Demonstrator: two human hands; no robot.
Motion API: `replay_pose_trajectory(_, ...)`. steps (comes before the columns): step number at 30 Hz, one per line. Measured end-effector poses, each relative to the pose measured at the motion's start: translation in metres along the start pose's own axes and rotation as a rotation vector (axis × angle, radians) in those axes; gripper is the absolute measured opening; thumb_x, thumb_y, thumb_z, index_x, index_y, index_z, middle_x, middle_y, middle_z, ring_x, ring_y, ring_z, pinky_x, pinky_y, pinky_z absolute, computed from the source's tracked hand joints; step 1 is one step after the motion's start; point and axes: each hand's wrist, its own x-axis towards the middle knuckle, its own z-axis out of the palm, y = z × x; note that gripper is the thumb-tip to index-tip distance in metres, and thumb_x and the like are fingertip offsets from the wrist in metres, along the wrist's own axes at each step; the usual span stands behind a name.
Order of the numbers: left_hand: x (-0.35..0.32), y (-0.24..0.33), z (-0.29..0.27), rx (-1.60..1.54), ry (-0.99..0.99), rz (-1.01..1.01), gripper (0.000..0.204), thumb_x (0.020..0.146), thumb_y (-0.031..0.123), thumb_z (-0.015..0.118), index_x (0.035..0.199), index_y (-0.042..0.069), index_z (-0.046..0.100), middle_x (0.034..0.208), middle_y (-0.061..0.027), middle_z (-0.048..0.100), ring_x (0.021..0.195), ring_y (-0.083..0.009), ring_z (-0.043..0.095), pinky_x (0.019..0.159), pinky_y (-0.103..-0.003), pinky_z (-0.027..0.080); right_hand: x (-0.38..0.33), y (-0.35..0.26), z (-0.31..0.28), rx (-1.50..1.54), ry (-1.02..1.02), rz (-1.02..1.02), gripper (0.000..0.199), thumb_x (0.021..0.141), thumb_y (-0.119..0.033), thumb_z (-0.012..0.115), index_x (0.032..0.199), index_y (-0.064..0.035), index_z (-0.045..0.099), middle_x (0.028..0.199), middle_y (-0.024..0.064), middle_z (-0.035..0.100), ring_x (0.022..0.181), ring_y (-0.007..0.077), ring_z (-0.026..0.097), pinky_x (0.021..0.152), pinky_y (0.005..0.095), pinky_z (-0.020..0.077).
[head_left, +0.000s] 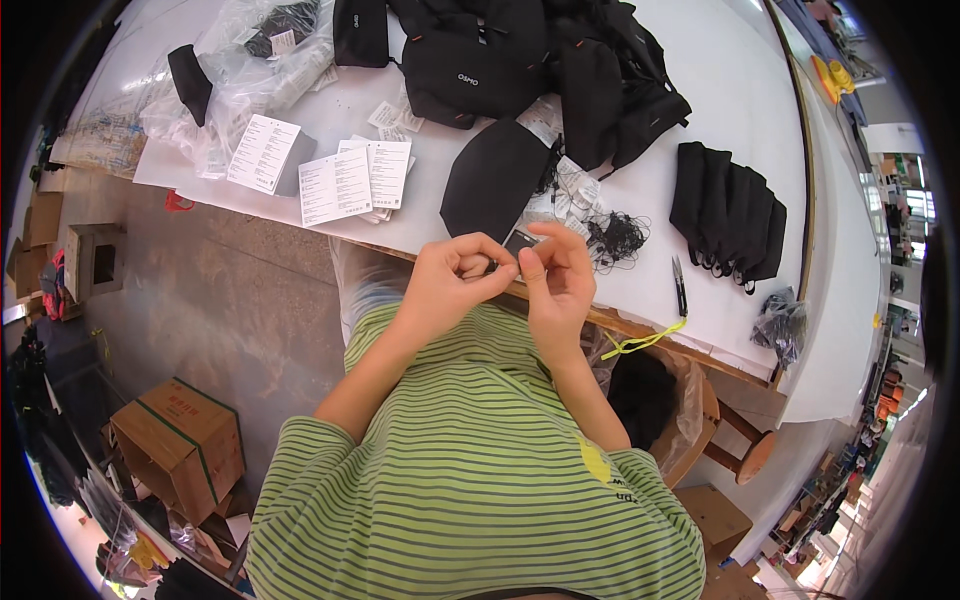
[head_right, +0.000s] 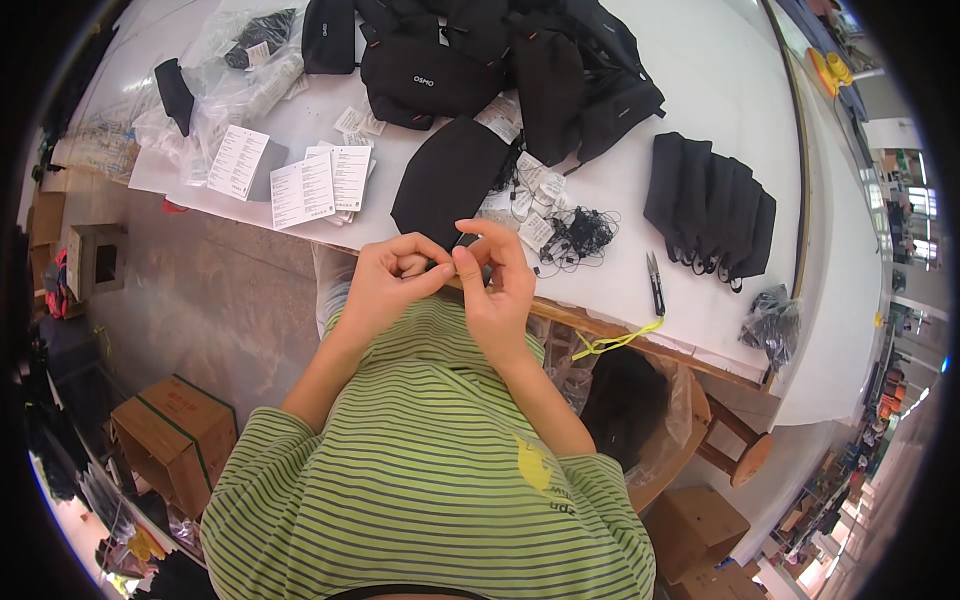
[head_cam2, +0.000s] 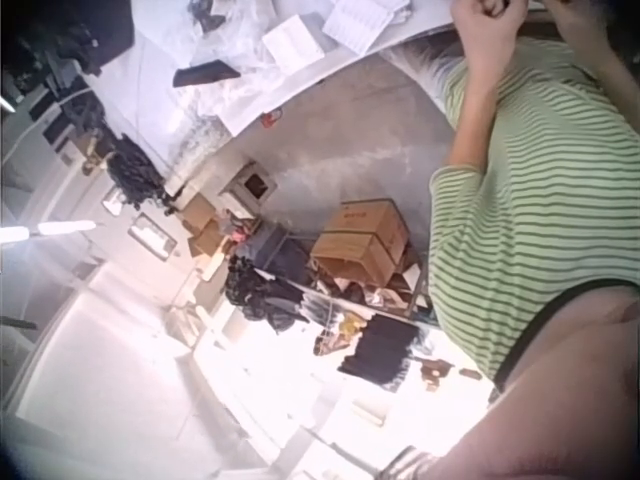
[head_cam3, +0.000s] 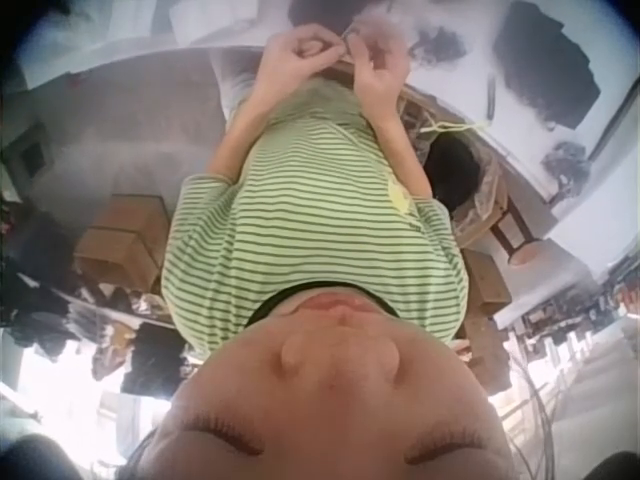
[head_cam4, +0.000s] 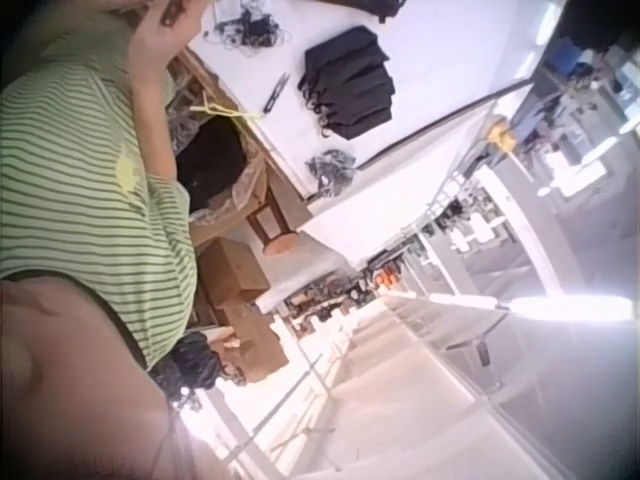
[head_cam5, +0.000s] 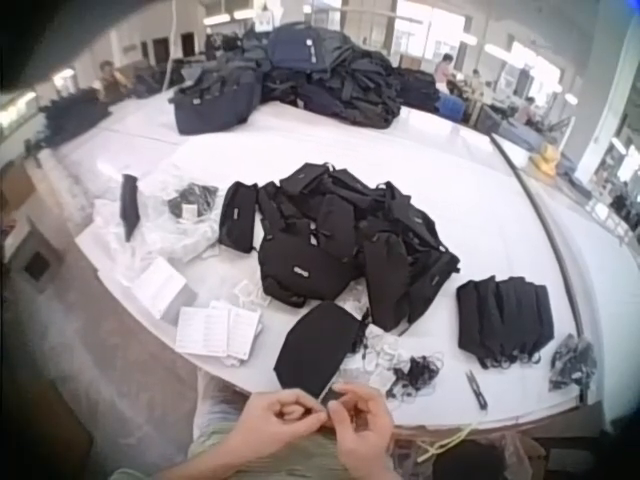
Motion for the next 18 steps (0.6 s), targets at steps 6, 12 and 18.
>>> replay_pose_trajectory(6,-0.001,-0.001,-0.001,-0.002,0.005,-0.02,0.006,0.083,0.005,0.068,0.084,0.0,0.065,0.054,0.0117,0.031,0.051,0.0017,0.025,0.049,-0.02,0.018,0.007,0.004,-0.005,0.147,-0.08,0.103,0.026,0.089,-0.003,0.061,0.114,-0.0037,0.056,0.071,-0.0032,0.049,0.065,0.0038,0.043,0.058,0.0187,0.032)
replay_pose_trajectory(12,0.004,0.013,-0.002,-0.019,-0.033,-0.048,0.008,0.082,0.009,0.069,0.083,0.002,0.065,0.056,0.0096,0.036,0.053,-0.0001,0.028,0.049,-0.02,0.021,0.012,0.002,-0.01,0.303,-0.073,0.202,0.027,0.089,-0.002,0.061,0.115,-0.0035,0.055,0.07,-0.0036,0.048,0.065,0.0042,0.044,0.059,0.0189,0.0339)
replay_pose_trajectory(18,0.056,0.027,-0.005,0.686,-0.155,0.567,0.021,0.079,-0.005,0.059,0.094,0.007,0.066,0.084,-0.0009,0.063,0.08,-0.0184,0.051,0.071,-0.029,0.043,0.014,-0.006,-0.044,0.276,-0.019,0.175,0.026,0.088,-0.003,0.062,0.113,-0.0038,0.055,0.069,-0.0036,0.049,0.062,0.0042,0.045,0.057,0.019,0.0358)
